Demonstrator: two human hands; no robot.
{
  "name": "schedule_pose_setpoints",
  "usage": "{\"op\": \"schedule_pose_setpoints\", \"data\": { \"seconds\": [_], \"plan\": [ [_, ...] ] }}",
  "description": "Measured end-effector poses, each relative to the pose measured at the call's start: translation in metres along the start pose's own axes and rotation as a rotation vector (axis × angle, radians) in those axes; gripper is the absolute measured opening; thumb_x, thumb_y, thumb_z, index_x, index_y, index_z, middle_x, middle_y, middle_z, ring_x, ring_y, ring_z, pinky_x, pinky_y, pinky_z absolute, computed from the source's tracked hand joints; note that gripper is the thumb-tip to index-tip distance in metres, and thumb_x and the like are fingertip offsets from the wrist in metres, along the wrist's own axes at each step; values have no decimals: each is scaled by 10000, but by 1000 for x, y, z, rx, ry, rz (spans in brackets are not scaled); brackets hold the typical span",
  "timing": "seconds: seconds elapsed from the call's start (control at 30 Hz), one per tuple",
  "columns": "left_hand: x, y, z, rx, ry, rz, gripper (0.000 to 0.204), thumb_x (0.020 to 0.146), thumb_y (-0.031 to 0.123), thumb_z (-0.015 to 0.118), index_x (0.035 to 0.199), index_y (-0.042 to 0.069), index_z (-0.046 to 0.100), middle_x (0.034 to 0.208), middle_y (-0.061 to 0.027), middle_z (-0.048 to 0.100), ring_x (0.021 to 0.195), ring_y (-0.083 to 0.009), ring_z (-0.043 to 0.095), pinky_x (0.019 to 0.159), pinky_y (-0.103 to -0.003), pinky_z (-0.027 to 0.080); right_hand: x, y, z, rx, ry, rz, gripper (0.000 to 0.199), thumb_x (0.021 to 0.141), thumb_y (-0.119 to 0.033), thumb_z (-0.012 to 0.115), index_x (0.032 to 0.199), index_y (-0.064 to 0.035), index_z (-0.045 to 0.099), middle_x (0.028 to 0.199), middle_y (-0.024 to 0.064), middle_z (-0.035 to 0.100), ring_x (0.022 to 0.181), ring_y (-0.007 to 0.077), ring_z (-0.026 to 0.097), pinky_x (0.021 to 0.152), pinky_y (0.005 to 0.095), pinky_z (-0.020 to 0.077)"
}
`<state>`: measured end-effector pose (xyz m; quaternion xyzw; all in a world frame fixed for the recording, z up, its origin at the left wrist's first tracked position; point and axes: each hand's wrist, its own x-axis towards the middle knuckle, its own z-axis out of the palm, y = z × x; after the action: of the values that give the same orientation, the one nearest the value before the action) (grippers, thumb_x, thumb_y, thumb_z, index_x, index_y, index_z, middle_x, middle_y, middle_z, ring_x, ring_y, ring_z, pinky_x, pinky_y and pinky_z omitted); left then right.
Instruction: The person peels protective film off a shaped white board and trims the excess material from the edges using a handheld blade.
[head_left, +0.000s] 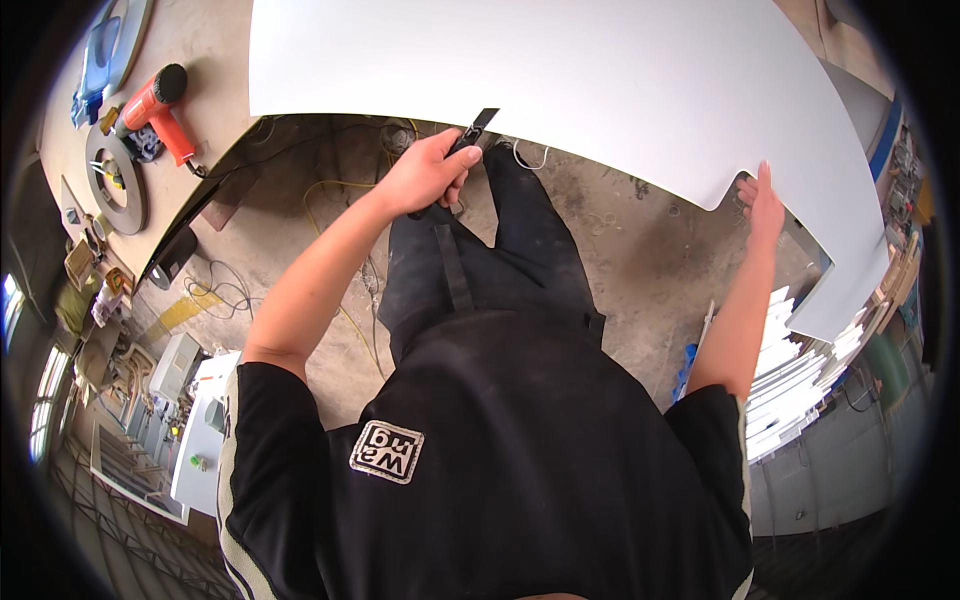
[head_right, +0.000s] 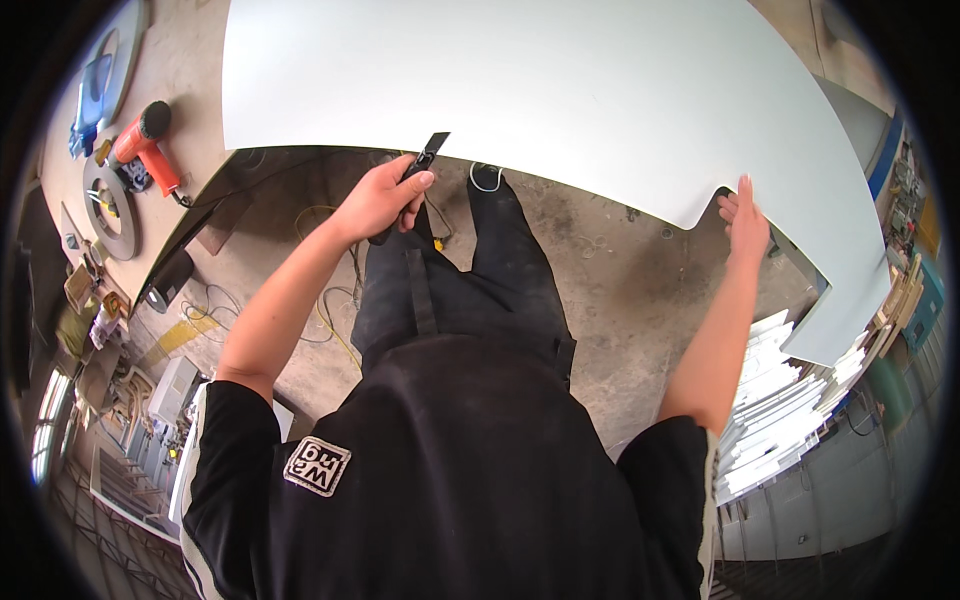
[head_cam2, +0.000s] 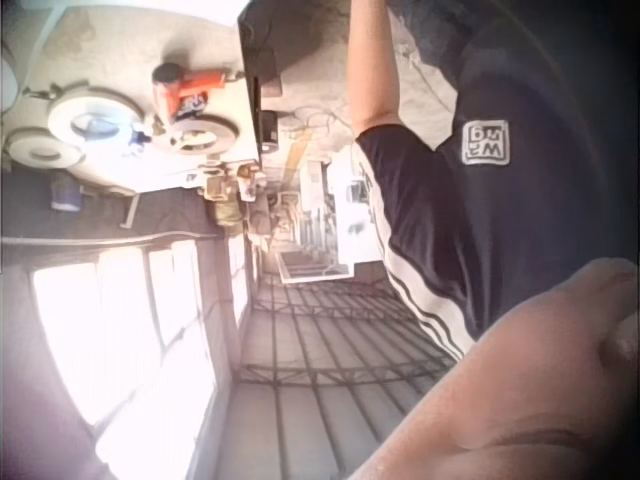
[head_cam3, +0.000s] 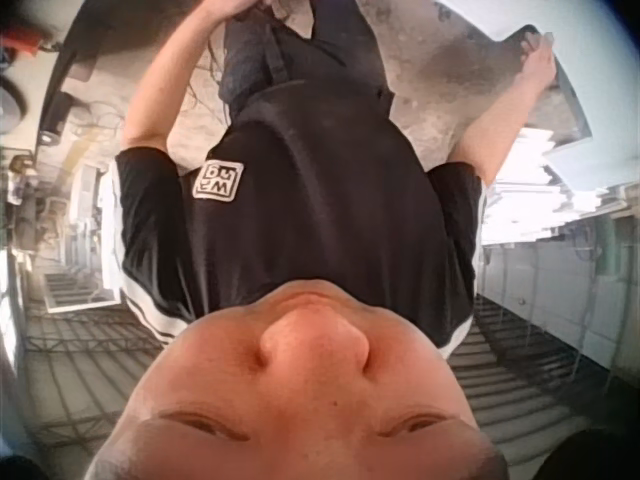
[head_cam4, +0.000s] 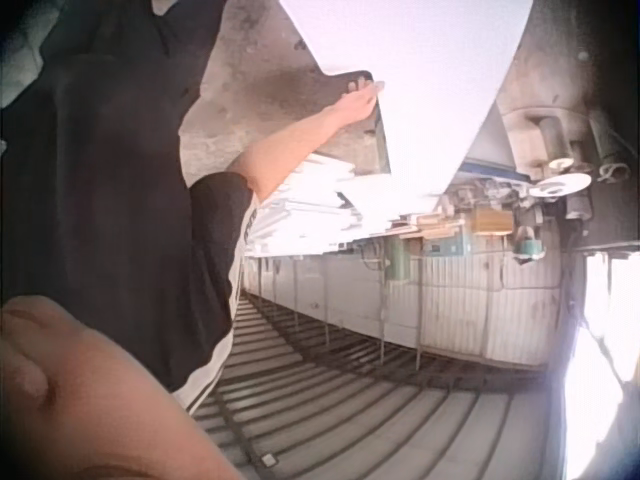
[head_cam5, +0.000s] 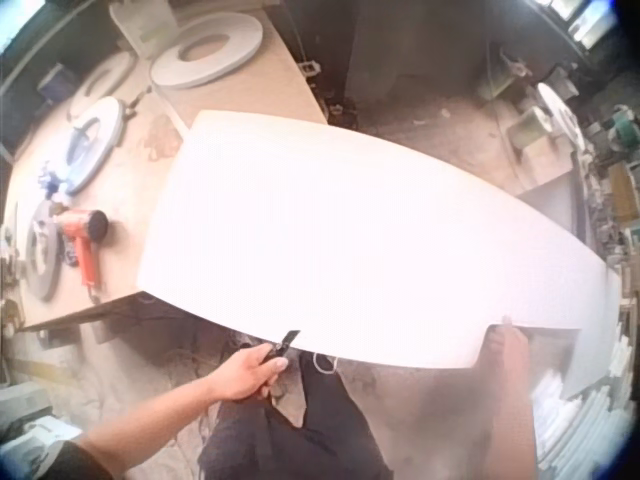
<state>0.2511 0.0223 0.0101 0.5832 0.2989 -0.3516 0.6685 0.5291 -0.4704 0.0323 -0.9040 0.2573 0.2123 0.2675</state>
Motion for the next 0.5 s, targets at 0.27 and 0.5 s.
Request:
{"op": "schedule_pose_setpoints", "data": {
  "seconds": [0.27,0.5],
  "plan": [
    [16,31,42,214,-102,-14,303,1092,337,585,1004,47,579,730,2,569,562,-91,558,520,-285,467,19,-37,8,-323,-344,-84,722,902,-675,743,887,47,777,797,96,757,693,132,673,651,274,499],
    [32,28,58,445,-93,156,379,1083,361,580,1012,-11,580,784,-133,626,692,-262,637,655,-407,508,3,-31,18,-321,-237,-185,694,886,-649,783,825,42,776,772,91,738,713,167,692,744,298,537]
  ]
}}
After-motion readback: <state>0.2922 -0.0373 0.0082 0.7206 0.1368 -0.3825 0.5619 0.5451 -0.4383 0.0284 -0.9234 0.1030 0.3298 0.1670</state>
